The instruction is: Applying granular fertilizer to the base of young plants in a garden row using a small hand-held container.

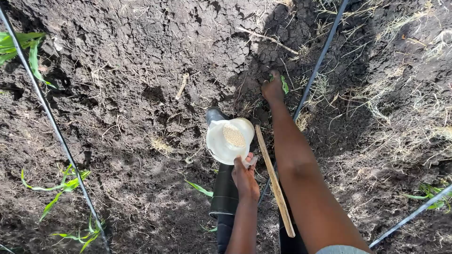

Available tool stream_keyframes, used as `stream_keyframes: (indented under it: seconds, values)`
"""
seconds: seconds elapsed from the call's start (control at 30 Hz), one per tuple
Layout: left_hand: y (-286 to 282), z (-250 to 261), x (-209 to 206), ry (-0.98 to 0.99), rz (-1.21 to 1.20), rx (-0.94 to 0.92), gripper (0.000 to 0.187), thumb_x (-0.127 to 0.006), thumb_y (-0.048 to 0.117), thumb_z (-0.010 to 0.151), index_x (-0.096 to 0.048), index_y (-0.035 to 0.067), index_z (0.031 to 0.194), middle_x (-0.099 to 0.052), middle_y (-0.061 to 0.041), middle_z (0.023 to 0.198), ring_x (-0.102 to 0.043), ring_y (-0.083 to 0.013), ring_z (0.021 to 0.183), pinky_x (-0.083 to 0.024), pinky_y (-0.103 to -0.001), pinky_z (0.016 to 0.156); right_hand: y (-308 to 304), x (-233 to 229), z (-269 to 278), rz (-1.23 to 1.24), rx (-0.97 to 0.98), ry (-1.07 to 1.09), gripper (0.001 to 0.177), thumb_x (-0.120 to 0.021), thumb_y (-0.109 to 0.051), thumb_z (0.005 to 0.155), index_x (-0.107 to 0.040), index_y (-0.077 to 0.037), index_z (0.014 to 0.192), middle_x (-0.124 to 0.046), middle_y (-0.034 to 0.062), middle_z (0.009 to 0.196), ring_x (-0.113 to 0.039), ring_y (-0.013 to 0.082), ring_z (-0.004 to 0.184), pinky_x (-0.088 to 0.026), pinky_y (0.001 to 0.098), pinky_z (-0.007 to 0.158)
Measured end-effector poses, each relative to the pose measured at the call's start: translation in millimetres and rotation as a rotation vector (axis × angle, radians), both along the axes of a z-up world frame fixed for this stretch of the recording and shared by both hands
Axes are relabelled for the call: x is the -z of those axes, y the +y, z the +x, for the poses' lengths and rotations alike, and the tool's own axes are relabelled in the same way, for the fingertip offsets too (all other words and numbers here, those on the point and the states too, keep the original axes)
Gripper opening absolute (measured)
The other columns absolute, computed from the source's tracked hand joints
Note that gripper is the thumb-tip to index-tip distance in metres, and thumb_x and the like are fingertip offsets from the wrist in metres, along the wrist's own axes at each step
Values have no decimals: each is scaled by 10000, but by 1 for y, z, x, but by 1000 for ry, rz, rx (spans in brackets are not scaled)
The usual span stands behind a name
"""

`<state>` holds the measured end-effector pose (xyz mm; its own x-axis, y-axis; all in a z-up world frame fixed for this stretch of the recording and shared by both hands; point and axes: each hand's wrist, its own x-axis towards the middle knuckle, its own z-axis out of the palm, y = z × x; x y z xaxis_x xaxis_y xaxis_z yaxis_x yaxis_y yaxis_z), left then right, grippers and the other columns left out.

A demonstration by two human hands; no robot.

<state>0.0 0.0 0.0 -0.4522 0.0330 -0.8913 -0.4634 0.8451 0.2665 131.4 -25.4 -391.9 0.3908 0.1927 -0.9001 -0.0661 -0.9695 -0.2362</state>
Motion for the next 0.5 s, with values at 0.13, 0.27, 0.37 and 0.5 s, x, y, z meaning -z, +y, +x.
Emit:
stream_keyframes:
  seconds: [0.13,0.27,0.37,0.5]
  values:
    - [4,-2,1,3,-20,-6,324,-664,264,1025,-710,-54,982,-700,-141,878,-723,-263,958,-625,-487,1059,3,-32,24,57,-95,23,413,-534,-162,1145,-441,-151,1547,-735,242,1183,-761,222,722,-639,394,591]
    - [-4,-6,4,-2,-35,21,319,-658,271,1036,-707,-38,977,-707,-137,892,-716,-265,976,-606,-511,1076,9,-67,29,132,-74,-14,229,-515,-110,1142,-480,-151,1365,-750,191,1046,-753,207,718,-584,378,567]
    - [-5,-7,6,-6,-25,15,313,-662,274,1033,-699,-28,959,-702,-124,879,-715,-252,978,-599,-498,1078,6,-54,19,191,-73,-53,258,-538,-102,1144,-461,-163,1382,-722,193,1074,-733,226,734,-554,410,601]
    - [-3,-6,5,-3,-24,6,322,-665,263,1021,-696,-54,970,-700,-140,864,-727,-267,993,-610,-497,1081,-8,-38,-7,256,-40,-252,146,-560,-126,1145,-527,-200,1267,-628,84,981,-702,311,785,-542,479,698]
